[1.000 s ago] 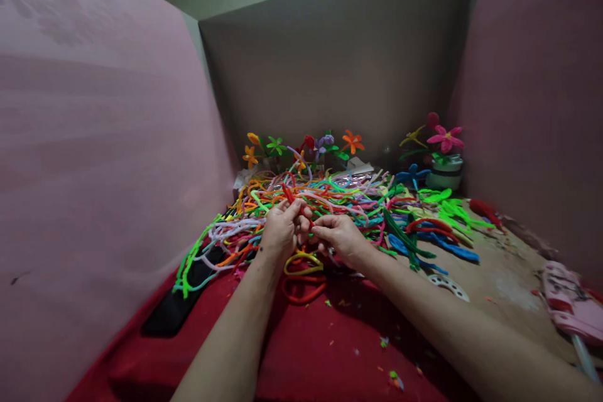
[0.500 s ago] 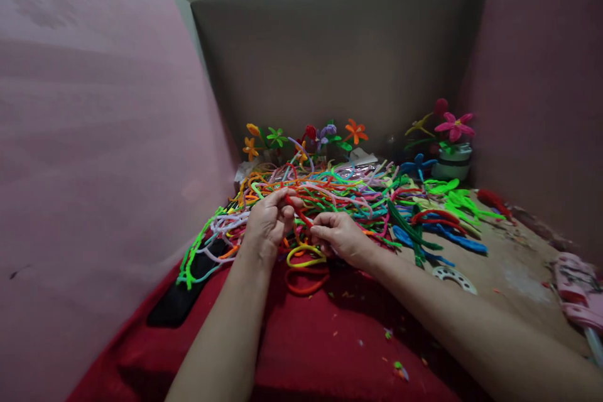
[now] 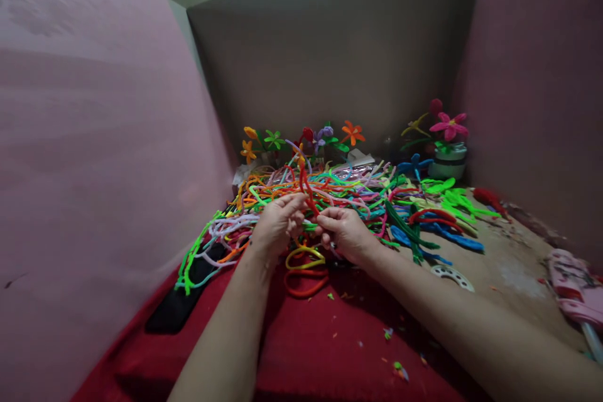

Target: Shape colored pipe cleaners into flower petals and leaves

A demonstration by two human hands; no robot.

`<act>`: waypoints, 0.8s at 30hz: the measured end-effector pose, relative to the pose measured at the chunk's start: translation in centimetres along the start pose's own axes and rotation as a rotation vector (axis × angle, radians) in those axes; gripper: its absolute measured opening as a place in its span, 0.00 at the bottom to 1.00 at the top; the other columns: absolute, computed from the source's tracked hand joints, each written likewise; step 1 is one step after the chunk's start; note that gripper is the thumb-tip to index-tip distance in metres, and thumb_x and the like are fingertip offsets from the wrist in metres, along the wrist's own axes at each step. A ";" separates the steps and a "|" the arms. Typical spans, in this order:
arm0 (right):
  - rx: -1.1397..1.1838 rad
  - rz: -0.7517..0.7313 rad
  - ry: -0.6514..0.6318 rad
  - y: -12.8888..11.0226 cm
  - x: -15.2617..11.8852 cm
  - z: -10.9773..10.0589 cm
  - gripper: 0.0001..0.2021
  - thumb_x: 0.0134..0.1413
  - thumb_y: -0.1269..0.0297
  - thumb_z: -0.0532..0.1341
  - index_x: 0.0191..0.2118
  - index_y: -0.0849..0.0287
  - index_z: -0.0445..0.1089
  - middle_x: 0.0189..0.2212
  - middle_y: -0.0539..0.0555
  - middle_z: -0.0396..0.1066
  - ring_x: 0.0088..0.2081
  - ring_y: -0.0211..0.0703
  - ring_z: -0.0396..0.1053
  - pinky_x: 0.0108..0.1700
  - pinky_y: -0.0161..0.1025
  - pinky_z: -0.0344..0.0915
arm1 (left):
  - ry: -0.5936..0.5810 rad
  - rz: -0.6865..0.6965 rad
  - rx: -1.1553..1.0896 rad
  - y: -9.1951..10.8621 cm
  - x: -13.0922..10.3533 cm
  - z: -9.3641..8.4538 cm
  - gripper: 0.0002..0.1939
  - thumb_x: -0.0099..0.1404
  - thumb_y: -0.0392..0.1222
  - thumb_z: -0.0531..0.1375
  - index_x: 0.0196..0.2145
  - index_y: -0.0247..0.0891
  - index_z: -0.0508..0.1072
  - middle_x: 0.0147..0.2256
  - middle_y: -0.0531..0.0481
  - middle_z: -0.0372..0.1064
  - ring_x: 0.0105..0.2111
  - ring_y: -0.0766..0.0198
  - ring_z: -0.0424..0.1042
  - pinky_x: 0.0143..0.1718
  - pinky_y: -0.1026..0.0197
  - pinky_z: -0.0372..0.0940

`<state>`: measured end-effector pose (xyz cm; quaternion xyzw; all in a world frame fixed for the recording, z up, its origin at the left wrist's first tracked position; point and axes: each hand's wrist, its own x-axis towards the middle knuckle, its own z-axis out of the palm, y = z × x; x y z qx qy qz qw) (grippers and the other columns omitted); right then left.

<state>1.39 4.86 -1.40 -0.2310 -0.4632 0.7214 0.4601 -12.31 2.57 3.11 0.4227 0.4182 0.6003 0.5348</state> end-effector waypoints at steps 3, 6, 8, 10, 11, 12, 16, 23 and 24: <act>0.020 0.016 -0.056 0.0 0.1 -0.3 0.11 0.36 0.62 0.66 0.23 0.63 0.66 0.17 0.49 0.68 0.14 0.30 0.60 0.17 0.30 0.58 | -0.047 -0.042 0.114 -0.9 -0.4 1.0 0.11 0.47 0.41 0.66 0.25 0.33 0.68 0.14 0.60 0.56 0.11 0.78 0.54 0.13 0.72 0.55; 0.060 0.056 -0.091 -0.1 0.1 -0.6 0.11 0.37 0.61 0.65 0.26 0.63 0.68 0.19 0.50 0.69 0.17 0.33 0.63 0.20 0.32 0.61 | 0.004 -0.028 0.098 -1.1 -0.6 1.3 0.09 0.46 0.38 0.66 0.23 0.33 0.68 0.14 0.58 0.58 0.12 0.75 0.57 0.16 0.69 0.59; 0.079 0.057 -0.103 -0.2 0.2 -0.8 0.11 0.38 0.61 0.65 0.26 0.63 0.68 0.19 0.51 0.69 0.18 0.35 0.65 0.22 0.34 0.62 | 0.015 -0.048 0.061 -1.1 -0.6 1.2 0.09 0.46 0.37 0.66 0.25 0.33 0.70 0.15 0.56 0.62 0.13 0.73 0.60 0.17 0.68 0.60; 0.078 0.041 -0.115 -0.2 0.2 -0.9 0.10 0.39 0.60 0.64 0.24 0.64 0.68 0.18 0.51 0.69 0.19 0.35 0.65 0.22 0.34 0.61 | 0.004 -0.071 0.050 -1.2 -0.5 1.1 0.09 0.45 0.36 0.66 0.26 0.33 0.71 0.16 0.54 0.64 0.14 0.70 0.63 0.18 0.67 0.61; 0.075 0.033 -0.118 -0.2 0.3 -0.9 0.10 0.39 0.60 0.64 0.24 0.64 0.69 0.18 0.51 0.68 0.19 0.35 0.64 0.22 0.33 0.60 | -0.005 -0.075 0.054 -1.3 -0.5 1.1 0.10 0.44 0.36 0.66 0.25 0.33 0.71 0.15 0.54 0.64 0.14 0.70 0.64 0.18 0.67 0.61; 0.071 0.027 -0.116 -0.2 0.3 -1.0 0.10 0.38 0.61 0.65 0.24 0.64 0.69 0.18 0.51 0.68 0.19 0.35 0.64 0.22 0.33 0.59 | -0.015 -0.073 0.059 -1.3 -0.5 1.1 0.10 0.44 0.37 0.66 0.25 0.33 0.70 0.15 0.54 0.64 0.14 0.69 0.64 0.17 0.67 0.61; 0.058 0.019 -0.064 0.1 0.4 -1.0 0.10 0.35 0.63 0.67 0.24 0.64 0.70 0.17 0.50 0.69 0.18 0.34 0.64 0.22 0.33 0.60 | -0.032 -0.073 0.070 -1.5 -0.4 1.1 0.10 0.44 0.37 0.67 0.25 0.33 0.70 0.14 0.55 0.63 0.15 0.69 0.65 0.17 0.67 0.61; 0.050 0.083 -0.076 0.2 0.5 -1.0 0.09 0.35 0.65 0.65 0.26 0.65 0.70 0.20 0.55 0.72 0.20 0.39 0.69 0.23 0.35 0.62 | -0.043 -0.065 0.071 -1.8 -0.3 0.7 0.11 0.44 0.37 0.67 0.25 0.32 0.70 0.15 0.55 0.62 0.14 0.70 0.64 0.16 0.68 0.59; 0.052 0.080 -0.071 0.2 0.5 -1.0 0.09 0.36 0.65 0.65 0.26 0.65 0.70 0.19 0.55 0.72 0.19 0.38 0.68 0.23 0.34 0.62 | -0.046 -0.061 0.074 -1.9 -0.2 0.6 0.10 0.44 0.37 0.67 0.24 0.32 0.69 0.14 0.56 0.61 0.14 0.71 0.63 0.16 0.68 0.59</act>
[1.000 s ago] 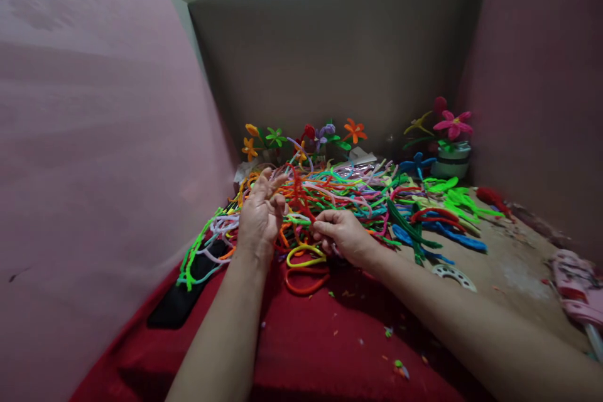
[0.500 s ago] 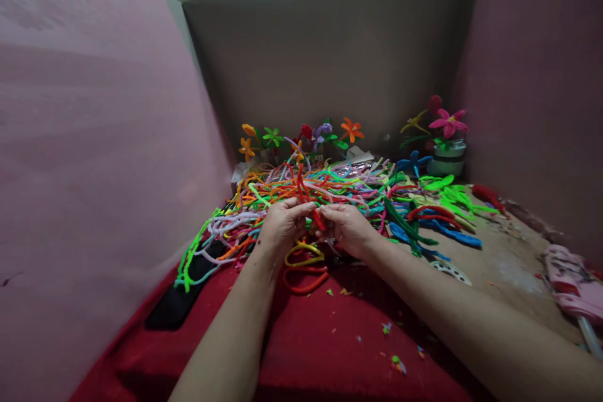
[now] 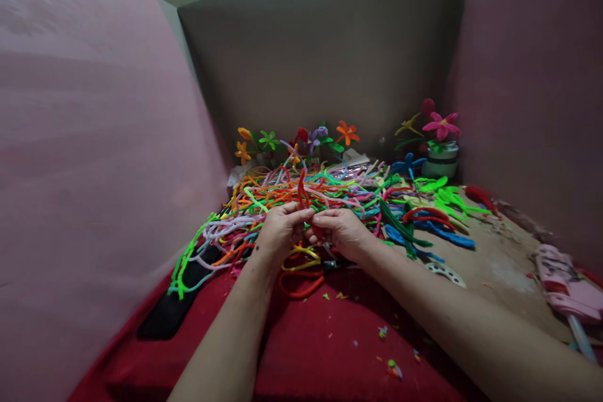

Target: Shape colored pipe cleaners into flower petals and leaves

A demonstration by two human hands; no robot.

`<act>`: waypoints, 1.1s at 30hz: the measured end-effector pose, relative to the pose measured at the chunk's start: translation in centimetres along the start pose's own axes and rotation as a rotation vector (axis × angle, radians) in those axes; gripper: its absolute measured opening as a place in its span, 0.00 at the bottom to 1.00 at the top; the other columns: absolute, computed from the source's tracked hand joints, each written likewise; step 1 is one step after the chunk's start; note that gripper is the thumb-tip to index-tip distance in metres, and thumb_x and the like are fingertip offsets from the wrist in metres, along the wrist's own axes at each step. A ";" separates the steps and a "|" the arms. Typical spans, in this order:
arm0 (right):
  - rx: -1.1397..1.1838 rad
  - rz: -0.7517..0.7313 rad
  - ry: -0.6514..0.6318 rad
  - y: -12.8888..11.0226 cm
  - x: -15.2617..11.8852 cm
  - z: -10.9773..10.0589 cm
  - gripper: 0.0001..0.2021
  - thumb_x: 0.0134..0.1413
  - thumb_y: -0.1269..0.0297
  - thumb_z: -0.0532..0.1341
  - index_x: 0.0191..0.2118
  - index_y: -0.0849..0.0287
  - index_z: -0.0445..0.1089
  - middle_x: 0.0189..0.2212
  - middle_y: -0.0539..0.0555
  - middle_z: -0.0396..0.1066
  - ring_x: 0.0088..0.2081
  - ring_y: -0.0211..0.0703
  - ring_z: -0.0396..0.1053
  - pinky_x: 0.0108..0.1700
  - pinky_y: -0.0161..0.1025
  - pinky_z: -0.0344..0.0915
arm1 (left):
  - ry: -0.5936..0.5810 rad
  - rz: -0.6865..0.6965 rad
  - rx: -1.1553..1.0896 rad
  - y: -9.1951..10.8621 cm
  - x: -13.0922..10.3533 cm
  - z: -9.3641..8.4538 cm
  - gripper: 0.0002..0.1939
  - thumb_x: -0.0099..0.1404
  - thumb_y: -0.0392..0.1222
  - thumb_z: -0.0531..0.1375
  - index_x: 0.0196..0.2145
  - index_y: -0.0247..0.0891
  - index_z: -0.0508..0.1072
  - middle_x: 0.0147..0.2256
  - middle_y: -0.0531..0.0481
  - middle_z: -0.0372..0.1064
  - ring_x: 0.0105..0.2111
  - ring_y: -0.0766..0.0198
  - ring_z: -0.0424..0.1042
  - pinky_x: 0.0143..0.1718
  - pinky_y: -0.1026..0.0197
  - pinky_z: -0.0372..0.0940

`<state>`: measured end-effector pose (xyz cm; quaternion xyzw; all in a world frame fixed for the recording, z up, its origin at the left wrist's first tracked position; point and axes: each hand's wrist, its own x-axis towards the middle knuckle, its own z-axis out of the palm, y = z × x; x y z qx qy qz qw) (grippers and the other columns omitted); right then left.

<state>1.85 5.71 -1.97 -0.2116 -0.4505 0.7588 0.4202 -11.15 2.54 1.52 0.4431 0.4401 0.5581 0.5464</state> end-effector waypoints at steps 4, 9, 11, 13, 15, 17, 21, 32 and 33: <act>0.000 -0.025 0.016 -0.1 0.0 0.0 0.08 0.36 0.65 0.64 0.24 0.65 0.69 0.18 0.54 0.71 0.18 0.37 0.67 0.22 0.33 0.62 | -0.034 0.026 0.046 -0.2 0.3 -0.4 0.11 0.47 0.40 0.66 0.22 0.32 0.68 0.14 0.57 0.58 0.13 0.73 0.61 0.16 0.69 0.59; -0.007 0.003 -0.017 0.1 0.1 -0.2 0.07 0.38 0.66 0.64 0.25 0.65 0.69 0.19 0.54 0.72 0.19 0.37 0.68 0.23 0.33 0.62 | -0.032 0.026 0.075 -0.2 0.2 -0.3 0.11 0.48 0.41 0.66 0.25 0.32 0.70 0.15 0.55 0.61 0.13 0.72 0.62 0.15 0.69 0.57; 0.003 0.019 -0.029 0.2 0.1 -0.3 0.07 0.38 0.66 0.64 0.26 0.65 0.70 0.19 0.54 0.72 0.19 0.37 0.68 0.23 0.33 0.62 | -0.024 0.034 0.086 -0.2 0.2 -0.3 0.10 0.47 0.41 0.66 0.24 0.32 0.70 0.16 0.54 0.63 0.13 0.71 0.63 0.14 0.69 0.56; 0.008 0.026 -0.024 0.3 0.1 -0.3 0.07 0.38 0.66 0.64 0.26 0.65 0.69 0.19 0.54 0.72 0.19 0.37 0.68 0.24 0.34 0.62 | -0.037 0.046 0.106 -0.2 0.2 -0.4 0.10 0.48 0.41 0.65 0.24 0.32 0.70 0.16 0.53 0.63 0.14 0.71 0.63 0.14 0.69 0.56; 0.006 0.015 -0.022 0.3 0.1 -0.3 0.07 0.37 0.67 0.63 0.26 0.65 0.69 0.19 0.54 0.72 0.19 0.37 0.68 0.24 0.34 0.62 | -0.062 0.057 0.127 -0.3 0.2 -0.5 0.10 0.49 0.42 0.65 0.23 0.33 0.69 0.16 0.54 0.63 0.14 0.70 0.64 0.15 0.69 0.56; 0.002 -0.006 -0.027 0.2 0.1 -0.3 0.06 0.37 0.67 0.63 0.25 0.65 0.69 0.19 0.54 0.72 0.19 0.37 0.68 0.25 0.35 0.62 | -0.083 0.063 0.139 -0.4 0.4 -0.6 0.10 0.50 0.42 0.64 0.22 0.33 0.68 0.16 0.54 0.62 0.14 0.70 0.64 0.15 0.69 0.57; -0.003 -0.027 -0.008 0.2 0.1 0.0 0.06 0.37 0.67 0.63 0.23 0.65 0.68 0.18 0.54 0.72 0.19 0.37 0.67 0.24 0.34 0.62 | -0.077 0.069 0.169 -0.4 0.4 -0.5 0.11 0.50 0.43 0.64 0.22 0.33 0.67 0.16 0.53 0.63 0.15 0.69 0.66 0.16 0.69 0.57; -0.017 -0.008 0.057 -0.1 0.0 0.0 0.07 0.35 0.66 0.64 0.23 0.64 0.68 0.17 0.53 0.71 0.17 0.35 0.65 0.23 0.33 0.61 | 0.033 0.127 0.335 1.1 -0.6 -0.1 0.14 0.48 0.43 0.65 0.28 0.34 0.66 0.16 0.56 0.65 0.13 0.72 0.62 0.13 0.71 0.55; -0.020 -0.008 0.047 -0.1 0.0 -0.1 0.08 0.35 0.65 0.64 0.23 0.64 0.68 0.17 0.53 0.71 0.17 0.35 0.65 0.22 0.33 0.60 | 0.012 0.142 0.339 1.2 -0.5 -0.3 0.13 0.48 0.43 0.64 0.29 0.34 0.67 0.16 0.56 0.65 0.13 0.72 0.62 0.13 0.71 0.55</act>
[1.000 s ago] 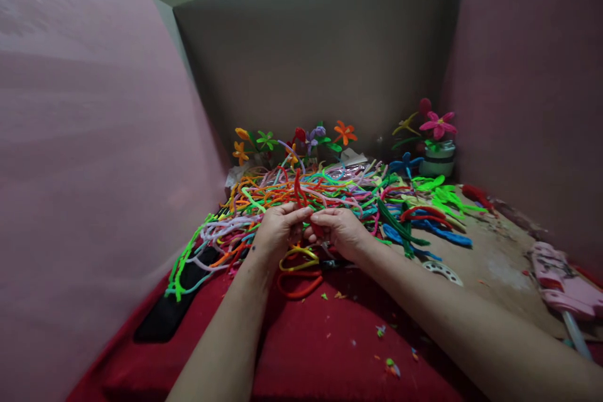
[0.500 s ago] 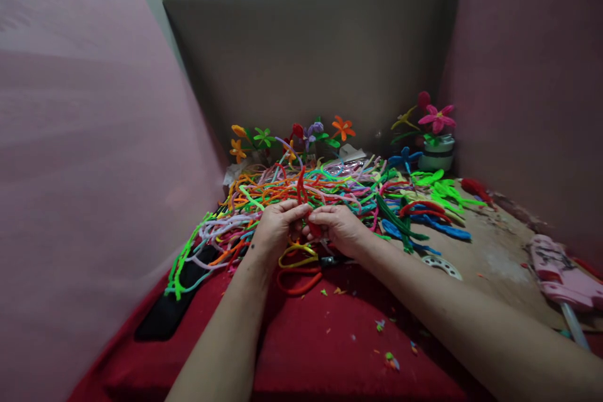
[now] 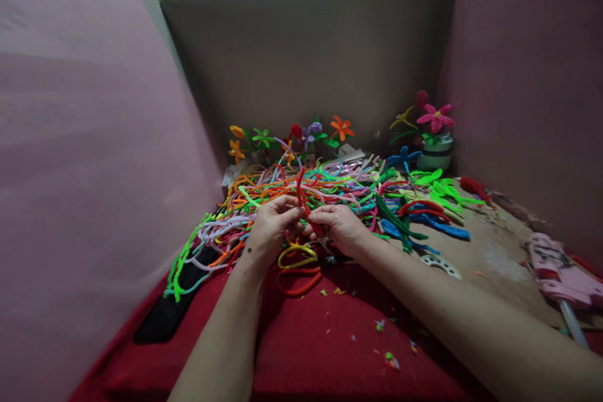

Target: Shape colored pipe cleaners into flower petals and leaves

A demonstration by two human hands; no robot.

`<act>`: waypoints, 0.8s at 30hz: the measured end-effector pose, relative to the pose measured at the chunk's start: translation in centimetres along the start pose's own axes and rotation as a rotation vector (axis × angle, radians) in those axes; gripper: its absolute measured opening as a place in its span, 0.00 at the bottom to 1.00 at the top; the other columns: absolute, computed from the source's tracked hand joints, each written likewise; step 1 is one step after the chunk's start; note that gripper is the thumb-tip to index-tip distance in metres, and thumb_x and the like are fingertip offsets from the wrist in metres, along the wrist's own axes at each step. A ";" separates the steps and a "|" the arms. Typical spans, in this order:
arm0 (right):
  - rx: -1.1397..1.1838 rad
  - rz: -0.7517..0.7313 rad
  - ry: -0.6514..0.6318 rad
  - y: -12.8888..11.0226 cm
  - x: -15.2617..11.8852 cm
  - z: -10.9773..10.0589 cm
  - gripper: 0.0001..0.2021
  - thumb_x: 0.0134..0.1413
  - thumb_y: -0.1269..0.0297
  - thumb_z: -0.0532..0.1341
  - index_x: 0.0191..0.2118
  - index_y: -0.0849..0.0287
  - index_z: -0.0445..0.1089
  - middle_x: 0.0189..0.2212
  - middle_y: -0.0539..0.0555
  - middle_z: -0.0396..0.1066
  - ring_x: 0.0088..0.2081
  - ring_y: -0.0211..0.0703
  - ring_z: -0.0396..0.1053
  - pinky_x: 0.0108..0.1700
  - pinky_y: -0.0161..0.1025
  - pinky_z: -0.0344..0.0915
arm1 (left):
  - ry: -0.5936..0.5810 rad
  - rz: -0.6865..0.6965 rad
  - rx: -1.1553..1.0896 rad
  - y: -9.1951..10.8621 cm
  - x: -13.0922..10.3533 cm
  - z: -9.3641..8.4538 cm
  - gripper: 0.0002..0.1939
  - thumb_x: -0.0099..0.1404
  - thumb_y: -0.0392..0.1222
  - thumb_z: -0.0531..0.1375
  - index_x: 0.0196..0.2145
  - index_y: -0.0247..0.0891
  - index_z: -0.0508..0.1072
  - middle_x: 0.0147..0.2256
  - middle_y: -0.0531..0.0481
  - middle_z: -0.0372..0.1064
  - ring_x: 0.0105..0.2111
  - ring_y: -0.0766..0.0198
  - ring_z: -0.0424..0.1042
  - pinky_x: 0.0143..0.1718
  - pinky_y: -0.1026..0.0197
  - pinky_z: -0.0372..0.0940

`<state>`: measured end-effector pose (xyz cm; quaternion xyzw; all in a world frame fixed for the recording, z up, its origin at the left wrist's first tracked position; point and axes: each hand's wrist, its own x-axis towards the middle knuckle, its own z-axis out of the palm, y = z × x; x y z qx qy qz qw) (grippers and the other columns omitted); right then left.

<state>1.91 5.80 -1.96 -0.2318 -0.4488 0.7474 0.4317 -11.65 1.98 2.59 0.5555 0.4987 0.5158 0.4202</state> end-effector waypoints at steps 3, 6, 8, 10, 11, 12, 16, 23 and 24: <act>-0.003 -0.003 -0.018 0.0 0.0 -0.1 0.09 0.34 0.65 0.65 0.23 0.64 0.67 0.17 0.52 0.70 0.17 0.35 0.65 0.22 0.33 0.60 | -0.029 0.040 0.012 -0.2 0.2 -0.3 0.11 0.50 0.43 0.63 0.29 0.34 0.68 0.17 0.57 0.64 0.13 0.74 0.61 0.14 0.72 0.55; 0.016 -0.003 -0.018 -0.1 -0.1 -0.1 0.09 0.34 0.64 0.65 0.23 0.63 0.67 0.16 0.51 0.70 0.17 0.35 0.65 0.23 0.33 0.60 | -0.026 0.045 0.022 -0.3 0.2 -0.3 0.10 0.51 0.42 0.63 0.29 0.35 0.68 0.16 0.57 0.64 0.13 0.74 0.61 0.14 0.72 0.55; 0.029 -0.002 -0.028 -0.2 -0.2 -0.1 0.09 0.34 0.64 0.65 0.24 0.63 0.67 0.16 0.51 0.70 0.17 0.36 0.65 0.24 0.34 0.61 | -0.012 0.038 0.027 -0.2 0.2 -0.1 0.09 0.51 0.42 0.63 0.29 0.35 0.68 0.16 0.57 0.63 0.14 0.74 0.61 0.15 0.72 0.56; 0.034 -0.004 -0.031 -0.3 -0.2 -0.1 0.08 0.34 0.65 0.65 0.23 0.63 0.67 0.16 0.51 0.70 0.17 0.35 0.65 0.25 0.35 0.62 | 0.000 0.031 0.036 -0.1 0.2 0.0 0.09 0.51 0.42 0.63 0.28 0.35 0.68 0.17 0.57 0.64 0.14 0.74 0.61 0.15 0.71 0.56; 0.034 -0.007 -0.028 -0.3 -0.2 -0.1 0.08 0.34 0.66 0.65 0.23 0.63 0.67 0.16 0.51 0.70 0.17 0.35 0.65 0.25 0.35 0.62 | 0.002 0.033 0.043 -0.1 0.2 0.0 0.09 0.51 0.42 0.63 0.28 0.35 0.69 0.17 0.57 0.64 0.14 0.74 0.62 0.16 0.71 0.56; 0.035 -0.010 -0.022 -0.4 -0.2 -0.1 0.08 0.34 0.66 0.65 0.23 0.63 0.67 0.16 0.51 0.70 0.17 0.35 0.65 0.24 0.35 0.61 | 0.001 0.039 0.051 -0.1 0.2 0.0 0.09 0.51 0.42 0.63 0.29 0.35 0.69 0.17 0.57 0.64 0.15 0.74 0.62 0.16 0.71 0.56; 0.032 -0.013 -0.004 -0.4 -0.1 -0.2 0.08 0.33 0.66 0.64 0.22 0.63 0.66 0.16 0.52 0.70 0.17 0.35 0.65 0.22 0.33 0.58 | 0.004 0.099 0.082 -0.4 0.4 -0.1 0.08 0.50 0.39 0.63 0.30 0.35 0.71 0.20 0.57 0.64 0.17 0.74 0.61 0.17 0.71 0.56; -0.004 -0.024 -0.012 -0.5 -0.1 -0.2 0.07 0.33 0.66 0.63 0.21 0.63 0.65 0.15 0.51 0.69 0.16 0.34 0.63 0.19 0.31 0.56 | 0.033 0.396 0.351 -1.3 0.9 -0.6 0.07 0.54 0.38 0.60 0.32 0.37 0.74 0.25 0.54 0.65 0.23 0.71 0.63 0.24 0.68 0.59; -0.007 -0.027 -0.014 -0.6 -0.1 -0.2 0.07 0.33 0.66 0.63 0.21 0.63 0.65 0.15 0.51 0.69 0.16 0.34 0.63 0.19 0.31 0.57 | 0.033 0.480 0.433 -1.3 1.0 -0.6 0.06 0.55 0.38 0.60 0.32 0.38 0.75 0.26 0.53 0.65 0.25 0.70 0.64 0.27 0.67 0.60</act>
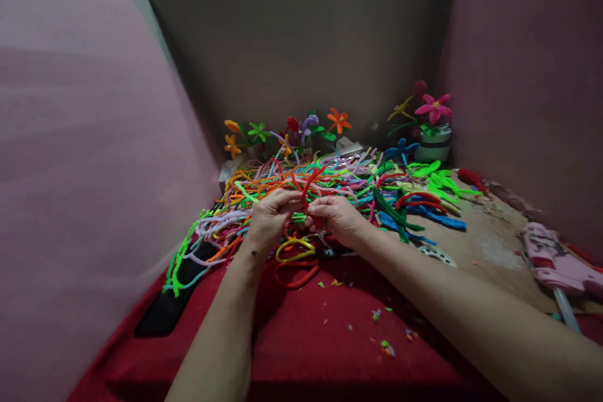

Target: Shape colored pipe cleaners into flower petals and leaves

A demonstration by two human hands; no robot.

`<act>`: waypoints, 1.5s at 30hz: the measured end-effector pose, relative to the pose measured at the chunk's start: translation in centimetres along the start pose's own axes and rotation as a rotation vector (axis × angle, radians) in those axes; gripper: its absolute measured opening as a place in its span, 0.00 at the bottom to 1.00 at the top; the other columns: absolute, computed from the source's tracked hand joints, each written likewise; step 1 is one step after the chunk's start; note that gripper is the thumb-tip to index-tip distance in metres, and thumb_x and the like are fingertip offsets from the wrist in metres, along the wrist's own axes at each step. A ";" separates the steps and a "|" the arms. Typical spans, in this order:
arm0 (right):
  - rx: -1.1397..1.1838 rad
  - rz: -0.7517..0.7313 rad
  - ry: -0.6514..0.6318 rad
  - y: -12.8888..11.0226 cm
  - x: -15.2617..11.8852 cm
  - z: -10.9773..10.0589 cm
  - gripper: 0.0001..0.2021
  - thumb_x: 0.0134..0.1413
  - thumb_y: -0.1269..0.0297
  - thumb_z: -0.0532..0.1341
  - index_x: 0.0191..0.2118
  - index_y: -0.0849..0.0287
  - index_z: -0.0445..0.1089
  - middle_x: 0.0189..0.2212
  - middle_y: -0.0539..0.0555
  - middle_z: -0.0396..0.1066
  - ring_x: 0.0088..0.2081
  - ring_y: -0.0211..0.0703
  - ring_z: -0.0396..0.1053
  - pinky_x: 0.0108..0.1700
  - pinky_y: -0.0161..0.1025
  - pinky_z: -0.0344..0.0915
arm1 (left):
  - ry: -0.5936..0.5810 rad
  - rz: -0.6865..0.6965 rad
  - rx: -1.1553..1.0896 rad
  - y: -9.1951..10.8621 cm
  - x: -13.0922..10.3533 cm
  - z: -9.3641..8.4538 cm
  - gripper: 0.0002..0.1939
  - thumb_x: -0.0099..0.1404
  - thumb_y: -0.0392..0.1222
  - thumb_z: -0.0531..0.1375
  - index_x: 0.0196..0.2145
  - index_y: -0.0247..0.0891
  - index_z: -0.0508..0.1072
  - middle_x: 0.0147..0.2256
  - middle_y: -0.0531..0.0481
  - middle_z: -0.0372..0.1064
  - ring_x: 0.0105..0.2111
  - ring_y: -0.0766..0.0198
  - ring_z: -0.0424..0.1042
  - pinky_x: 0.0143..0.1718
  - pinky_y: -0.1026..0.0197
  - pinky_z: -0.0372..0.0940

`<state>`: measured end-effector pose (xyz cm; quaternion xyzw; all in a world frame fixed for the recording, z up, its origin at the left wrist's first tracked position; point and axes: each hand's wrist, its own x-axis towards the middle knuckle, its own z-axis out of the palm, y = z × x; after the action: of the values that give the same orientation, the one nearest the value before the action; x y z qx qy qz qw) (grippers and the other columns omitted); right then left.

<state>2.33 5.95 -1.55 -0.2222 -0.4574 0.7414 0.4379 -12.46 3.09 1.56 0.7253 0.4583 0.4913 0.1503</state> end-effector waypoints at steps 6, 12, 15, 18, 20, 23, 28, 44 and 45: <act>0.009 0.015 -0.018 -0.2 -0.1 -0.1 0.06 0.33 0.68 0.64 0.21 0.63 0.66 0.15 0.50 0.69 0.17 0.33 0.63 0.22 0.32 0.60 | -0.006 0.331 0.436 0.7 0.0 -0.7 0.06 0.59 0.39 0.57 0.32 0.39 0.75 0.29 0.51 0.61 0.30 0.68 0.62 0.30 0.65 0.59; -0.045 0.033 -0.106 -0.3 -0.2 -0.1 0.06 0.34 0.67 0.63 0.22 0.64 0.67 0.14 0.52 0.69 0.15 0.33 0.61 0.21 0.32 0.59 | -0.057 0.486 0.599 2.1 -0.1 -1.6 0.06 0.60 0.40 0.57 0.30 0.39 0.74 0.38 0.49 0.67 0.38 0.63 0.62 0.38 0.60 0.59; -0.068 0.022 -0.158 -0.3 -0.3 -0.1 0.06 0.35 0.67 0.63 0.22 0.64 0.67 0.15 0.52 0.70 0.15 0.33 0.61 0.21 0.32 0.58 | -0.082 0.529 0.673 2.6 -0.1 -1.9 0.08 0.61 0.41 0.56 0.29 0.40 0.74 0.34 0.50 0.70 0.34 0.63 0.60 0.38 0.59 0.57; -0.069 0.010 -0.204 -0.2 -0.3 -0.3 0.06 0.36 0.67 0.63 0.22 0.64 0.68 0.17 0.52 0.70 0.17 0.34 0.62 0.23 0.33 0.59 | -0.128 0.532 0.688 2.9 -0.1 -1.9 0.09 0.61 0.43 0.55 0.29 0.40 0.74 0.32 0.50 0.71 0.33 0.63 0.59 0.38 0.59 0.55; -0.054 0.007 -0.238 -0.1 -0.3 -0.3 0.07 0.36 0.66 0.64 0.22 0.64 0.68 0.18 0.52 0.71 0.19 0.36 0.65 0.26 0.34 0.61 | -0.139 0.515 0.667 3.1 -0.2 -2.0 0.10 0.61 0.44 0.55 0.29 0.41 0.74 0.32 0.50 0.72 0.32 0.63 0.60 0.38 0.59 0.55; -0.019 0.004 -0.269 0.2 -0.3 -0.3 0.08 0.37 0.64 0.65 0.23 0.64 0.68 0.19 0.52 0.71 0.21 0.37 0.67 0.29 0.36 0.63 | -0.132 0.471 0.614 3.4 -0.2 -2.0 0.09 0.62 0.42 0.55 0.29 0.41 0.74 0.32 0.51 0.72 0.32 0.63 0.60 0.38 0.59 0.54; 0.024 0.031 -0.244 0.1 -0.4 -0.2 0.08 0.38 0.66 0.65 0.26 0.65 0.69 0.19 0.53 0.72 0.20 0.36 0.67 0.25 0.34 0.62 | -0.130 0.439 0.549 3.6 -0.2 -2.1 0.08 0.61 0.40 0.56 0.29 0.41 0.74 0.32 0.51 0.72 0.31 0.64 0.60 0.38 0.60 0.54; 0.026 0.037 -0.098 -0.2 -0.5 0.2 0.06 0.35 0.68 0.64 0.24 0.64 0.69 0.17 0.53 0.72 0.18 0.38 0.67 0.25 0.35 0.64 | -0.119 0.242 0.226 2.1 -0.2 -1.9 0.07 0.59 0.40 0.57 0.34 0.40 0.74 0.39 0.47 0.67 0.41 0.62 0.67 0.42 0.60 0.62; 0.034 0.038 -0.100 -0.2 -0.5 0.2 0.07 0.35 0.68 0.64 0.24 0.64 0.68 0.17 0.53 0.72 0.19 0.38 0.67 0.25 0.35 0.64 | -0.113 0.241 0.211 2.0 -0.2 -1.8 0.07 0.59 0.40 0.57 0.34 0.40 0.74 0.40 0.47 0.67 0.41 0.62 0.67 0.42 0.61 0.62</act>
<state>2.49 5.45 -1.28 -0.1862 -0.4618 0.7674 0.4040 -12.96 1.44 3.68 0.8131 0.4081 0.4132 0.0389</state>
